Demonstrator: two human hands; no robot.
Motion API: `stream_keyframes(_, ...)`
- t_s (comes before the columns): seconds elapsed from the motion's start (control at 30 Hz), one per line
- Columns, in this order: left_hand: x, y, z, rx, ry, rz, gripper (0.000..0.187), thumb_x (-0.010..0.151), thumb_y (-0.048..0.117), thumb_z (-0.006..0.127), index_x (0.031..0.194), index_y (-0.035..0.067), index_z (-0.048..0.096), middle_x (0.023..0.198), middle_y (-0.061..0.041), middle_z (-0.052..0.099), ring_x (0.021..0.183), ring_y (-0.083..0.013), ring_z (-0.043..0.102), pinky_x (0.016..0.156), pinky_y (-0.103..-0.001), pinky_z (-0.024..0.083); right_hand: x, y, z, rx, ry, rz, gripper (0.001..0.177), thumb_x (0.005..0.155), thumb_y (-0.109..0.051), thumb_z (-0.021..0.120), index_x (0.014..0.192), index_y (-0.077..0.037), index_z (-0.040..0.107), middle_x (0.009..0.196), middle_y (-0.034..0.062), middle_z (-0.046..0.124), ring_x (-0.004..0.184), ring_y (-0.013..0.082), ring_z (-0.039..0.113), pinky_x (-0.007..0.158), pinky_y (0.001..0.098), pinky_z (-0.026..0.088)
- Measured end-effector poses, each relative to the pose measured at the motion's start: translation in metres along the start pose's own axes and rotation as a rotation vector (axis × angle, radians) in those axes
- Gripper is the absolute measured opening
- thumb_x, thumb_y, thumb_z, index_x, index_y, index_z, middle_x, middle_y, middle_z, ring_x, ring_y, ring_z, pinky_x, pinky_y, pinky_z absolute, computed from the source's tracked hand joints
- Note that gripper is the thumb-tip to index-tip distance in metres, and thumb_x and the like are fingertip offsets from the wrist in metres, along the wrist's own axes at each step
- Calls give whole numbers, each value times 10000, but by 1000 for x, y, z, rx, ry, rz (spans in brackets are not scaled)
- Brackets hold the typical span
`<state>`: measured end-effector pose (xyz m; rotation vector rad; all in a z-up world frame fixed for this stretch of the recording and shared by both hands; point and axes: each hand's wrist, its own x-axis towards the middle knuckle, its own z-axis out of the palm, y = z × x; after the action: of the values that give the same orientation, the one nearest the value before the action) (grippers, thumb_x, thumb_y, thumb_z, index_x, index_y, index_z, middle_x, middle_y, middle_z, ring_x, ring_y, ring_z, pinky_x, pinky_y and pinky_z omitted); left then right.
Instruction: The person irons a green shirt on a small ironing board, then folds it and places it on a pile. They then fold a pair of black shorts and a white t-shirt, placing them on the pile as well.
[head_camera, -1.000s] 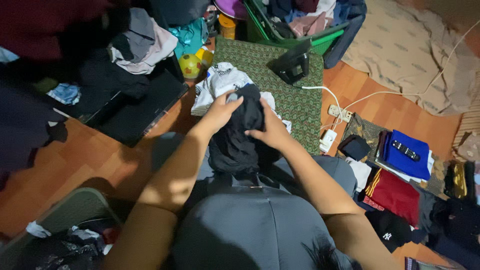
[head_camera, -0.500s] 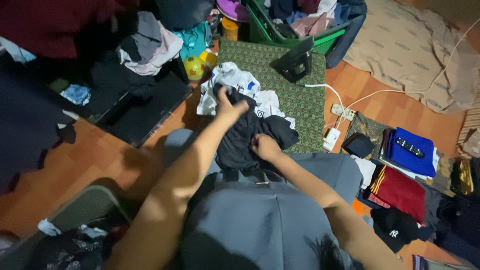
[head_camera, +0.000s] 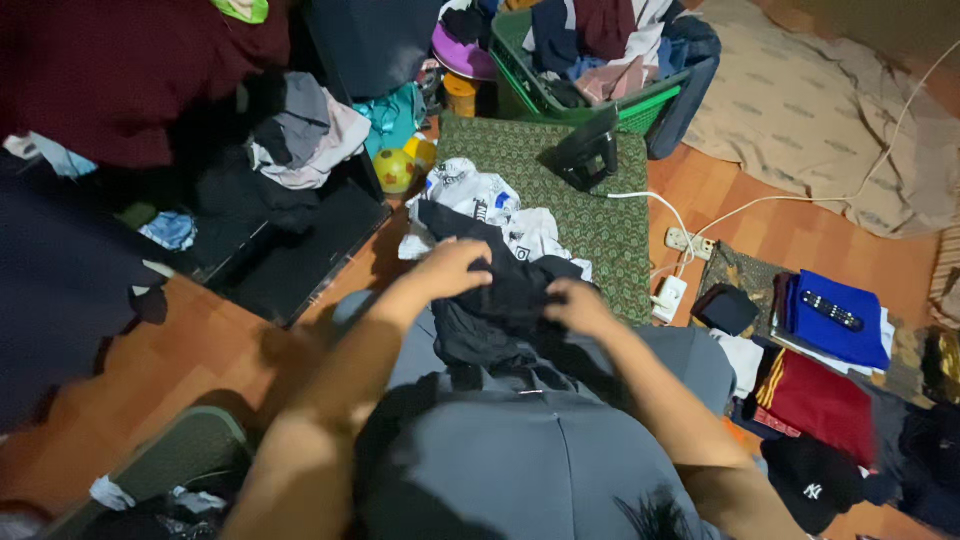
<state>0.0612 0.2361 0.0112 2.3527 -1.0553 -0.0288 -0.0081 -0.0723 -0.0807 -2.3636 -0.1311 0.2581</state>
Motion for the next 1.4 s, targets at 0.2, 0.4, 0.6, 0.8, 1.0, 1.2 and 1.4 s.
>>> stream_keyframes(0.2, 42, 59, -101, -501, 351, -87, 313, 836, 138, 744, 1115, 63, 623, 942, -98, 628, 911, -236, 617, 836, -345, 497, -16, -96, -155, 570, 488, -317, 360, 807, -112, 843, 1098, -77, 633, 1031, 23, 656, 978, 149, 624, 882, 300, 514)
stream_keyframes(0.4, 29, 152, -169, -128, 910, 234, 243, 876, -9, 616, 1108, 58, 643, 1023, -112, 627, 997, -263, 627, 930, -327, 498, -70, -176, -205, 942, 691, -731, 298, 984, -99, 755, 1223, -19, 594, 1099, 74, 645, 1039, 189, 647, 1000, 330, 536)
stream_keyframes(0.6, 48, 203, -190, 25, 1133, 700, 337, 850, 150, 733, 1151, 61, 611, 1073, -116, 574, 1003, -294, 577, 926, -374, 473, -45, -223, -203, 776, 840, -1267, 331, 1010, -267, 703, 1273, -116, 570, 1107, 101, 662, 992, 211, 621, 920, 333, 514)
stream_keyframes(0.8, 114, 194, -168, -604, 466, 193, 376, 929, 44, 459, 1296, 34, 542, 1092, -141, 656, 964, -323, 630, 899, -397, 526, 45, -228, -210, 531, 587, -785, 677, 998, -135, 766, 1524, -85, 343, 1448, 110, 502, 1287, 201, 542, 1126, 351, 454)
stream_keyframes(1.0, 95, 162, -162, -332, 674, 118, 342, 969, 64, 444, 1307, 40, 496, 1070, -150, 661, 1006, -288, 656, 916, -369, 496, -27, -123, -122, 1018, 668, -655, 221, 1173, -197, 494, 1041, -40, 576, 923, 52, 606, 842, 158, 542, 799, 337, 464)
stream_keyframes(1.2, 95, 174, -170, -388, 706, 226, 324, 987, 33, 404, 1302, 27, 477, 1101, -167, 616, 986, -302, 614, 933, -377, 505, -29, -41, -14, 1100, 122, 25, 521, 1026, -469, 356, 1034, -69, 691, 1000, 52, 743, 929, 177, 702, 870, 327, 552)
stream_keyframes(1.4, 100, 164, -155, -293, 759, 180, 371, 975, 33, 412, 1342, 4, 466, 1131, -170, 606, 1017, -267, 604, 967, -353, 481, 35, -9, -1, 838, 335, -199, 366, 1121, -380, 507, 1116, -37, 637, 1054, 79, 613, 1003, 160, 576, 929, 304, 467)
